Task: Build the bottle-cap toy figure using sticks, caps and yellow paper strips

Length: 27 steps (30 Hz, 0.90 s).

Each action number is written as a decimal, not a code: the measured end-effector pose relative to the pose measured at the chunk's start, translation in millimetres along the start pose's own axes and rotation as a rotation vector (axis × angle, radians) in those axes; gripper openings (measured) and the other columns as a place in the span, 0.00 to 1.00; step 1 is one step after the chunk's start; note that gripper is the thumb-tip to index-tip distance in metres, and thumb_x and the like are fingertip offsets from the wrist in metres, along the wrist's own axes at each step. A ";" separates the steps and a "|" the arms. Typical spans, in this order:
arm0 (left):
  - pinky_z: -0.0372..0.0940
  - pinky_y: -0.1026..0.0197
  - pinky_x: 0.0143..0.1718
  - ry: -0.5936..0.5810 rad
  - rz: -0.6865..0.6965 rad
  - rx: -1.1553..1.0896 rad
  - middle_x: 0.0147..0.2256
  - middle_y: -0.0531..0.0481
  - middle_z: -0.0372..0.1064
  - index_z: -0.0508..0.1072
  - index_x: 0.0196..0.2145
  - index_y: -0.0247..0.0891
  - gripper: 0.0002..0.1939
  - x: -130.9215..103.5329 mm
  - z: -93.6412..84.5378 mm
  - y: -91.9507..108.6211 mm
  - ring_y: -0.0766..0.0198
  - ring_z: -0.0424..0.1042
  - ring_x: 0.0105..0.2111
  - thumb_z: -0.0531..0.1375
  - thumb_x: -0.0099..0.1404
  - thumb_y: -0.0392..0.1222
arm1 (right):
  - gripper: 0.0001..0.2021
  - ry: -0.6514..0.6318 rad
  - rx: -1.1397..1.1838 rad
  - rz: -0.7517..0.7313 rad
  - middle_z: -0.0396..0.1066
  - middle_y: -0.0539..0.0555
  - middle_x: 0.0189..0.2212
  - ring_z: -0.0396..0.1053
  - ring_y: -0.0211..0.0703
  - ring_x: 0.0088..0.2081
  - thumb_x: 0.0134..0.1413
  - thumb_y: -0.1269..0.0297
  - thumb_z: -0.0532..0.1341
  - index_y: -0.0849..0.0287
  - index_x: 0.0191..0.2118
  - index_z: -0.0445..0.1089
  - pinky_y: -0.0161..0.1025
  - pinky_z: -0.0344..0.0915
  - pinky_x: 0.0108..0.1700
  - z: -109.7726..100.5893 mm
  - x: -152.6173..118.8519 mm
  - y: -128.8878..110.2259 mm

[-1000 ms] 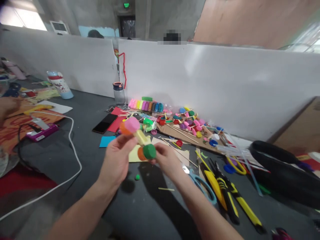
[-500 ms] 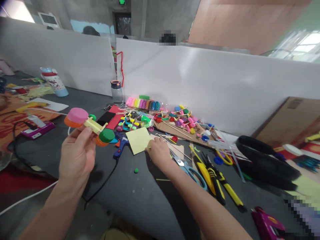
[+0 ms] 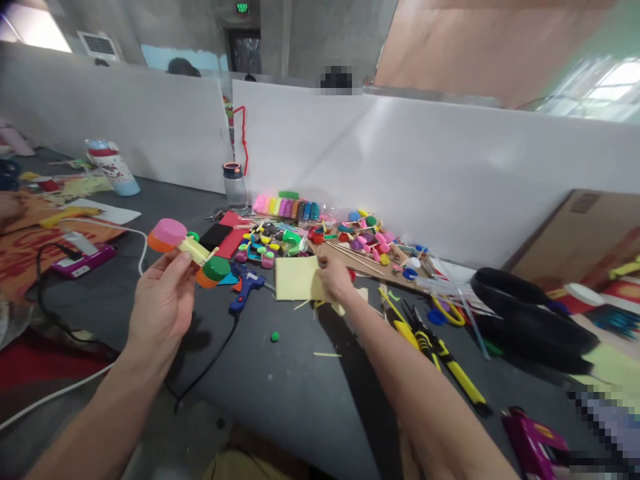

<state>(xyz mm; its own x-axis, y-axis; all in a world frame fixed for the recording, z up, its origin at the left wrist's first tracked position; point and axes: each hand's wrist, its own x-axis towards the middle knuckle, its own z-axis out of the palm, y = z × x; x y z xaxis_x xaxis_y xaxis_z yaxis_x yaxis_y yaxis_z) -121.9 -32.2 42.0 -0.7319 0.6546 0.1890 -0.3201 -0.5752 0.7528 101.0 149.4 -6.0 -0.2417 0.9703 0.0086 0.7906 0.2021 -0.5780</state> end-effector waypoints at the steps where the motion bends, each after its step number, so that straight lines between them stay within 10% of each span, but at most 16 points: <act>1: 0.67 0.65 0.42 0.008 -0.001 0.003 0.30 0.56 0.76 0.78 0.27 0.38 0.09 0.5 -2.8 0.2 0.70 0.73 0.31 0.74 0.53 0.39 | 0.17 0.034 -0.021 0.014 0.71 0.57 0.55 0.73 0.50 0.51 0.66 0.57 0.62 0.58 0.56 0.69 0.52 0.73 0.51 -11.6 -1.1 3.0; 5: 0.67 0.65 0.42 0.032 -0.020 0.010 0.30 0.56 0.76 0.79 0.28 0.38 0.08 -0.1 -7.7 -4.0 0.70 0.73 0.32 0.74 0.53 0.39 | 0.16 0.083 -0.088 0.001 0.70 0.58 0.56 0.73 0.48 0.51 0.67 0.57 0.61 0.56 0.56 0.70 0.51 0.73 0.52 -28.1 -13.6 -12.4; 16: 0.68 0.65 0.43 0.055 0.036 0.040 0.32 0.55 0.77 0.79 0.29 0.39 0.09 -9.7 -1.6 -7.6 0.68 0.75 0.34 0.74 0.53 0.40 | 0.18 -0.336 -0.176 -0.081 0.71 0.58 0.55 0.73 0.49 0.51 0.66 0.57 0.62 0.59 0.57 0.68 0.52 0.73 0.51 85.7 -65.1 -125.8; 27: 0.68 0.65 0.44 0.023 0.083 0.022 0.30 0.57 0.76 0.78 0.27 0.40 0.08 -18.4 7.0 2.0 0.69 0.74 0.34 0.74 0.53 0.39 | 0.17 -0.088 0.134 -0.028 0.72 0.57 0.52 0.74 0.47 0.47 0.66 0.57 0.62 0.59 0.55 0.69 0.50 0.74 0.48 32.3 -102.6 -92.3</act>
<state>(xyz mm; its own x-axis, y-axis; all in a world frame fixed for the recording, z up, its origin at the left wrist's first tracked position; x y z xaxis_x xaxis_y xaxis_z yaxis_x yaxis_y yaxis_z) -104.9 -42.0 44.4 -0.7692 0.5934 0.2371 -0.2446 -0.6163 0.7486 34.7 26.9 20.0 -0.3159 0.9478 -0.0421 0.7024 0.2038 -0.6819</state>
